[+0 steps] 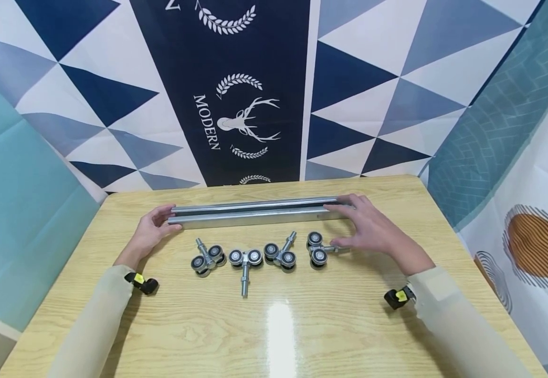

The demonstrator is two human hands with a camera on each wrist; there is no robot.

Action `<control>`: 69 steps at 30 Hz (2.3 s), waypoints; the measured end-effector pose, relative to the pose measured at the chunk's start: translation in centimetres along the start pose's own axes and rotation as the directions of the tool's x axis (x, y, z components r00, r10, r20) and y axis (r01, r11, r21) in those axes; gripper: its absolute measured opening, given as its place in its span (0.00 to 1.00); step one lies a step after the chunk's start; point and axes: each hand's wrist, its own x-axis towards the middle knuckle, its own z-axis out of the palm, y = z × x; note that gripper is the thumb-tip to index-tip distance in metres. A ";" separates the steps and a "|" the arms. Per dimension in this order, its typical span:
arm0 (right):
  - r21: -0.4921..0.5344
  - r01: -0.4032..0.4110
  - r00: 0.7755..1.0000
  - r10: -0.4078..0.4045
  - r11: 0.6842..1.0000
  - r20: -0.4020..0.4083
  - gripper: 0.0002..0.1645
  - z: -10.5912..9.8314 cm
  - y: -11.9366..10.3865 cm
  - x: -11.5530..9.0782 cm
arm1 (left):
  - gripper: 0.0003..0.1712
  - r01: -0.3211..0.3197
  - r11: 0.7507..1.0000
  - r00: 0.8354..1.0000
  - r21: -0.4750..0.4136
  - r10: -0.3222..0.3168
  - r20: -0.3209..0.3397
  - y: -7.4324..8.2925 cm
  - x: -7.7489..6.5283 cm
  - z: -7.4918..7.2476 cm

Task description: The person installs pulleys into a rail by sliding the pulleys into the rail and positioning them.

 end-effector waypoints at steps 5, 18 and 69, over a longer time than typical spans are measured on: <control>0.028 0.009 1.000 -0.009 1.000 0.007 0.42 0.2 0.1 -0.1 | 0.43 0.009 1.000 1.000 0.016 -0.009 -0.002 -0.1 -0.1 0.0; 0.104 -0.094 0.986 0.078 0.990 0.146 0.42 0.9 0.4 -0.5 | 0.43 0.015 1.000 1.000 0.020 -0.015 0.005 0.5 0.1 0.3; 0.141 -0.025 0.954 -0.019 0.990 0.299 0.09 0.5 0.7 -0.2 | 0.42 -0.019 0.999 1.000 0.045 0.020 -0.013 0.2 -0.1 0.4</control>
